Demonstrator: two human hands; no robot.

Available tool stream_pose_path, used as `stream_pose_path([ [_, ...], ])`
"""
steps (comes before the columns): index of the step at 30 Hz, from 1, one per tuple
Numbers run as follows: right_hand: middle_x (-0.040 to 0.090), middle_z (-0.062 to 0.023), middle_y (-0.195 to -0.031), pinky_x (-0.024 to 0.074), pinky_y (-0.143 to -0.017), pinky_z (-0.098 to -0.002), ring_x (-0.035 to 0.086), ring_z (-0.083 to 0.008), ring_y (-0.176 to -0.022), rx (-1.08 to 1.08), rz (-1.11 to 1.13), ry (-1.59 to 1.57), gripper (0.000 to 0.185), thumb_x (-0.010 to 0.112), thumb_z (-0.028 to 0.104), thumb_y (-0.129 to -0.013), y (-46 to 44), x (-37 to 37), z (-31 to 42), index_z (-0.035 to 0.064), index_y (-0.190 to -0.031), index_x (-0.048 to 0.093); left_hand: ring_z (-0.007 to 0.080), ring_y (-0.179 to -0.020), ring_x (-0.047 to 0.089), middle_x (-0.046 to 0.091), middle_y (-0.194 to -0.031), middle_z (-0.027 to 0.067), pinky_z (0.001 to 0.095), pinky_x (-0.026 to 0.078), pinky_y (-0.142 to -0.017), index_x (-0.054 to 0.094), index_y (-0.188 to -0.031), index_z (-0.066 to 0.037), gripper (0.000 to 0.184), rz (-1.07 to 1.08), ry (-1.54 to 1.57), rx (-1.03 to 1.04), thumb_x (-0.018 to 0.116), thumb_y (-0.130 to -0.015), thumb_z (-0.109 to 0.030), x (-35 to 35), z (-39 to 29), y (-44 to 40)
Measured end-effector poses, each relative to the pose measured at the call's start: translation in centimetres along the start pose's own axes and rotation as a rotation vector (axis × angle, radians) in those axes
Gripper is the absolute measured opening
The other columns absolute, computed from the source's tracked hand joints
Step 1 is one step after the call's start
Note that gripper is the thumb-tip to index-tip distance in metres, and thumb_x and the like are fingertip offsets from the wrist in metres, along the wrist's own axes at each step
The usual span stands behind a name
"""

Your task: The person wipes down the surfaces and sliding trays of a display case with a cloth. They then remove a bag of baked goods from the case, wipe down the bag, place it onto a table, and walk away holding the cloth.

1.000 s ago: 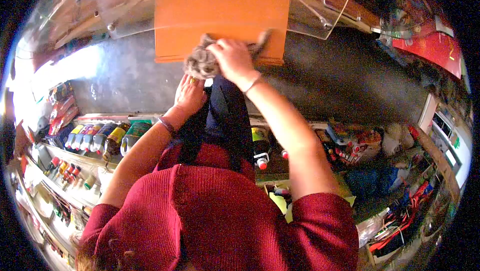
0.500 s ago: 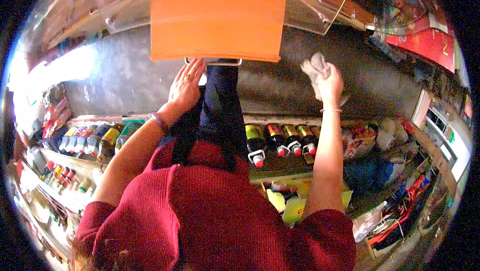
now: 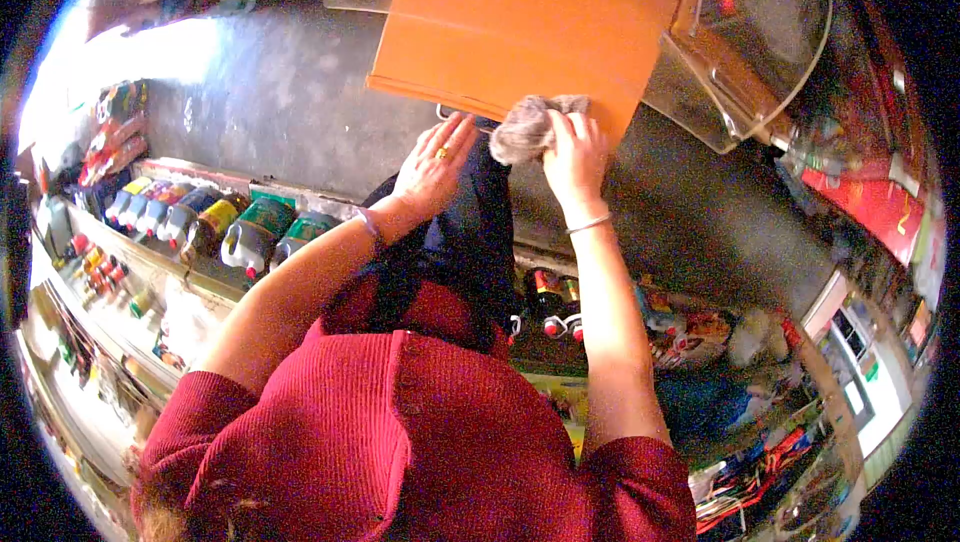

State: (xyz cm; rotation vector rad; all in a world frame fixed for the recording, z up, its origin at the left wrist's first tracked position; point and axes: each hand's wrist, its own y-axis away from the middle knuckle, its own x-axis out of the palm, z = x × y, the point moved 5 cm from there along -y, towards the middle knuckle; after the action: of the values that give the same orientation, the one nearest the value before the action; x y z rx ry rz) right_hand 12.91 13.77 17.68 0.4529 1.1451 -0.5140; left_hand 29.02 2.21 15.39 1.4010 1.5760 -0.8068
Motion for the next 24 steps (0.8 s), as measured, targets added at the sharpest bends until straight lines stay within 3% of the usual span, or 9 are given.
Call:
stream_pose_path([
  [3, 0.059, -0.0096, -0.092, 0.043, -0.083, -0.0418, 0.055, -0.0295, -0.091, -0.161, -0.016, -0.116, 0.036, 0.063, 0.006, -0.065, -4.3, 1.9, 5.2, 0.0111, -0.101, 0.062, 0.0263, -0.13, 0.034, 0.045, -0.132, 0.0133, 0.04, 0.024, -0.109, 0.055, -0.111, 0.0, 0.036, 0.277, -0.078, -0.002, 0.048, -0.078, -0.013, 0.7, 0.5, 0.2],
  [7, 0.061, -0.0099, -0.094, 0.0428, -0.084, -0.0428, 0.056, -0.0298, -0.094, -0.227, 0.122, -0.107, 0.034, 0.062, 0.01, -0.065, -9.0, 4.4, 10.0, 0.0127, -0.099, 0.064, 0.0264, -0.122, 0.041, 0.051, -0.124, 0.0145, 0.0399, 0.028, -0.107, 0.056, -0.113, -0.001, 0.038, -0.039, 0.016, -0.014, 0.049, -0.077, -0.014, 0.3, 0.1, 0.6],
  [9, 0.061, -0.0107, -0.099, 0.0421, -0.086, -0.0432, 0.055, -0.0299, -0.099, -0.264, 0.18, -0.116, 0.034, 0.064, 0.015, -0.066, -10.5, 5.1, 12.2, 0.0136, -0.1, 0.062, 0.035, -0.114, 0.047, 0.053, -0.117, 0.0178, 0.0446, 0.034, -0.103, 0.058, -0.107, 0.001, 0.037, -0.114, 0.117, 0.055, 0.052, -0.072, -0.011, 0.8, 0.2, 1.7],
  [11, 0.059, -0.0097, -0.101, 0.0433, -0.085, -0.0409, 0.055, -0.0279, -0.098, -0.237, 0.198, -0.022, 0.04, 0.066, 0.016, -0.065, -11.4, 6.2, 14.7, 0.0148, -0.105, 0.06, 0.0273, -0.109, 0.053, 0.056, -0.113, 0.0144, 0.0399, 0.038, -0.099, 0.057, -0.112, -0.001, 0.044, -0.191, 0.278, 0.114, 0.054, -0.068, -0.006, -0.6, -0.1, 2.2],
  [16, 0.057, -0.0083, -0.098, 0.0439, -0.08, -0.0418, 0.054, -0.0283, -0.095, -0.256, 0.073, -0.119, 0.042, 0.068, 0.016, -0.063, -10.0, 5.9, 14.6, 0.0141, -0.103, 0.056, 0.0369, -0.101, 0.055, 0.058, -0.106, 0.0209, 0.0406, 0.044, -0.09, 0.054, -0.11, 0.003, 0.044, -0.015, 0.641, -0.717, 0.062, -0.069, -0.01, 2.0, 4.9, 3.4],
  [18, 0.058, -0.0087, -0.097, 0.0434, -0.081, -0.0429, 0.055, -0.0284, -0.095, -0.236, 0.049, -0.087, 0.038, 0.067, 0.017, -0.065, -8.6, 5.1, 12.4, 0.0128, -0.101, 0.056, 0.0286, -0.101, 0.057, 0.059, -0.107, 0.0176, 0.037, 0.044, -0.089, 0.054, -0.112, 0.003, 0.039, -0.035, 0.961, -0.893, 0.059, -0.074, -0.007, 2.9, 6.0, 3.4],
  [20, 0.058, -0.0088, -0.096, 0.0424, -0.081, -0.0442, 0.055, -0.0276, -0.095, -0.231, 0.082, -0.071, 0.036, 0.067, 0.018, -0.066, -8.4, 5.3, 12.1, 0.0125, -0.1, 0.056, 0.0249, -0.101, 0.057, 0.06, -0.108, 0.0152, 0.0349, 0.044, -0.089, 0.054, -0.112, 0.003, 0.038, -0.072, 1.189, -0.991, 0.058, -0.075, -0.003, 4.6, 5.7, 3.0],
  [22, 0.06, -0.0092, -0.097, 0.0421, -0.082, -0.0444, 0.056, -0.0272, -0.094, -0.209, 0.117, 0.022, 0.036, 0.068, 0.019, -0.066, -9.5, 5.8, 13.1, 0.0104, -0.099, 0.056, 0.0196, -0.102, 0.055, 0.059, -0.111, 0.0093, 0.032, 0.042, -0.09, 0.053, -0.115, 0.001, 0.039, -0.22, 2.048, -1.012, 0.055, -0.076, 0.004, 6.1, 4.5, 1.3],
  [24, 0.059, -0.0103, -0.098, 0.0425, -0.082, -0.0427, 0.056, -0.0277, -0.094, -0.317, 0.028, 0.004, 0.038, 0.07, 0.022, -0.065, -11.1, 7.0, 16.2, 0.0085, -0.097, 0.055, 0.0182, -0.103, 0.053, 0.058, -0.114, 0.0074, 0.0325, 0.041, -0.091, 0.051, -0.119, 0.001, 0.04, -0.253, 2.202, -1.006, 0.056, -0.079, 0.003, 6.6, 3.8, 0.6],
])
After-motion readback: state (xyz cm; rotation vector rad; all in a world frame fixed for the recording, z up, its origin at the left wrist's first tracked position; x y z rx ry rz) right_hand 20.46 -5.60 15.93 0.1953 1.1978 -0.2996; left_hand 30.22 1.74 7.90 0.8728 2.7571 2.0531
